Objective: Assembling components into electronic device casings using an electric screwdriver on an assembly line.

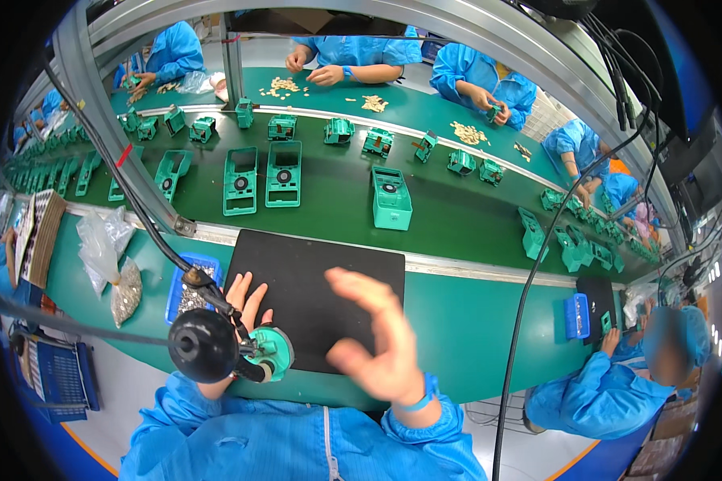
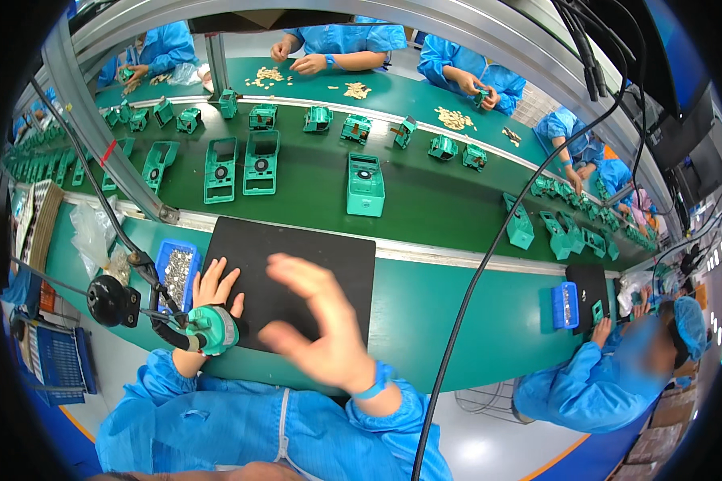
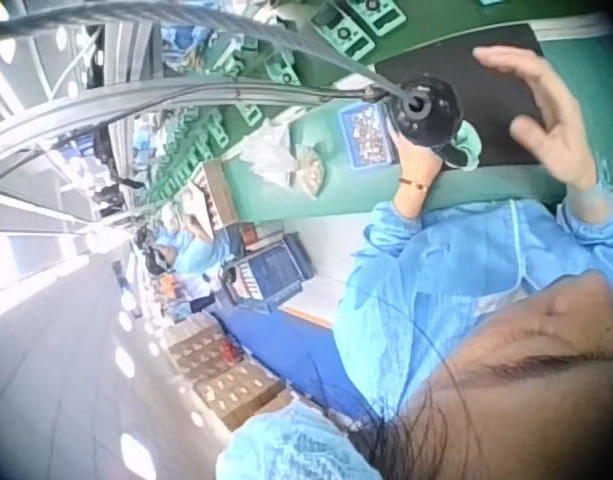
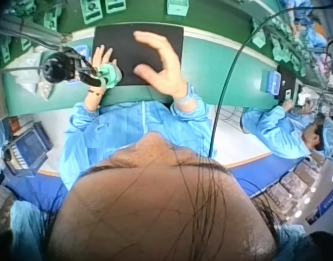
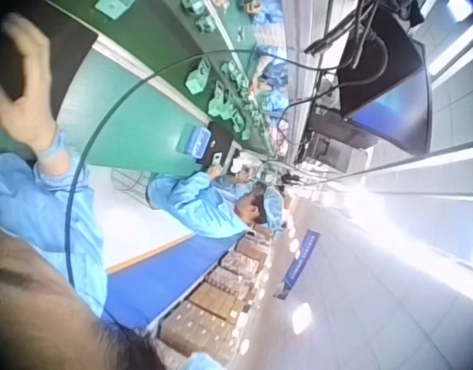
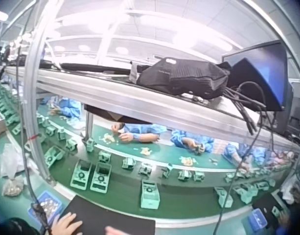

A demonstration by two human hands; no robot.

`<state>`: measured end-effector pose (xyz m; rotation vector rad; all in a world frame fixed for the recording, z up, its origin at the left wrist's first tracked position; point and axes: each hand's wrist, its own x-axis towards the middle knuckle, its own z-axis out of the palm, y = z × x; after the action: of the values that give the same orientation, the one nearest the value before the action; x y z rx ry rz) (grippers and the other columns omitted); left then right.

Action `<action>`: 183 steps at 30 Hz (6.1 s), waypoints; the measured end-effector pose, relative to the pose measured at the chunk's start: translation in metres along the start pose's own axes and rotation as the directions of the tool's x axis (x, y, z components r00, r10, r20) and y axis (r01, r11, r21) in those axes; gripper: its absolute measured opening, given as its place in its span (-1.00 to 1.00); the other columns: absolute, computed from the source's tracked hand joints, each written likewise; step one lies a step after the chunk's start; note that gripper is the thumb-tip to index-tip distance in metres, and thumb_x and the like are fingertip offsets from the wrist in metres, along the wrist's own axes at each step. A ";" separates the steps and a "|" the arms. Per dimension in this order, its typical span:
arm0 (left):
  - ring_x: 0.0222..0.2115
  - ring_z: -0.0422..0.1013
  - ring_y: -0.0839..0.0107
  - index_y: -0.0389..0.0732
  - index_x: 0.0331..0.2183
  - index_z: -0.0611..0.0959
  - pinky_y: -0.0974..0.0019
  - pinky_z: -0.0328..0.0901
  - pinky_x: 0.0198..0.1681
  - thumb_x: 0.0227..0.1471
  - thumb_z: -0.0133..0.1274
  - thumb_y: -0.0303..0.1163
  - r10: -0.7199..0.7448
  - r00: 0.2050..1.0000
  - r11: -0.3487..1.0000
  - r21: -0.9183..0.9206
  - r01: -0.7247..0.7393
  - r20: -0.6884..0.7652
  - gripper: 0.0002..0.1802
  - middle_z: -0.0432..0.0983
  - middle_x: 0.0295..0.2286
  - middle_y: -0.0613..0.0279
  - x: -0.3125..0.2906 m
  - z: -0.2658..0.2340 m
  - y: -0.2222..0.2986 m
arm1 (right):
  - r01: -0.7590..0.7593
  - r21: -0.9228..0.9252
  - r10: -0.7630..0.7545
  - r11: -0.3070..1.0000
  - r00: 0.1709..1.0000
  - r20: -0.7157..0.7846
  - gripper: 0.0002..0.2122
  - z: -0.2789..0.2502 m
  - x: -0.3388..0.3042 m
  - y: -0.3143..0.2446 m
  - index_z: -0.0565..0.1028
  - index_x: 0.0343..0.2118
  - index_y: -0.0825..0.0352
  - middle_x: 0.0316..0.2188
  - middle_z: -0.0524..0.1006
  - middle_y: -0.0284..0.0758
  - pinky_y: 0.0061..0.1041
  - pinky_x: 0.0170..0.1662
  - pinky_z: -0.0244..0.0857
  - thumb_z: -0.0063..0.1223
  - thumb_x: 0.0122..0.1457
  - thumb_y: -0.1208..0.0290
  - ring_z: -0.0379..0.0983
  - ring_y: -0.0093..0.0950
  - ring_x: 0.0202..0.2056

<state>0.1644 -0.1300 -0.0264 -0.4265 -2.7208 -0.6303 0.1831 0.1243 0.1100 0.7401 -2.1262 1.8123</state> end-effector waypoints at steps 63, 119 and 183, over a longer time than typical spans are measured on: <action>-0.13 0.42 0.06 -0.25 -0.31 0.51 0.14 0.38 -0.01 -0.25 0.38 0.03 0.597 0.767 0.753 -0.494 -0.435 0.235 -0.38 0.45 -0.14 0.04 -0.024 -0.093 0.009 | -0.068 0.272 0.152 0.960 0.942 -0.300 -0.72 0.030 0.047 0.015 0.50 -0.14 0.35 -0.45 0.49 -0.48 -0.68 -0.40 0.28 0.34 0.14 0.41 0.39 -0.70 -0.46; 0.05 0.39 0.01 -0.16 0.00 0.59 0.14 0.31 0.08 -0.03 0.24 -0.49 0.268 0.953 0.894 -0.406 -0.190 0.143 -0.51 0.45 0.04 0.02 -0.001 -0.100 -0.050 | -0.066 0.106 0.089 0.992 0.969 -0.233 -0.52 0.066 0.022 -0.006 0.34 0.03 0.43 -0.29 0.53 -0.21 -0.52 -0.22 0.42 0.17 0.00 0.78 0.49 -0.51 -0.29; -0.37 0.42 0.38 -0.17 -0.35 0.66 0.27 0.21 -0.22 -0.19 0.38 -0.40 0.361 0.917 0.737 -0.551 -0.391 -0.168 -0.72 0.52 -0.41 0.37 -0.007 -0.046 0.005 | -0.143 0.462 0.207 0.875 0.974 -0.091 -0.41 0.102 -0.004 -0.011 0.42 -0.19 0.36 -0.63 0.37 -0.39 -0.55 -0.56 0.18 0.15 0.08 -0.20 0.26 -0.58 -0.66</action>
<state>0.1834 -0.1487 0.0121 -1.0592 -2.2322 -1.3170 0.2060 0.0246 0.0970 0.5025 -1.7436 2.4266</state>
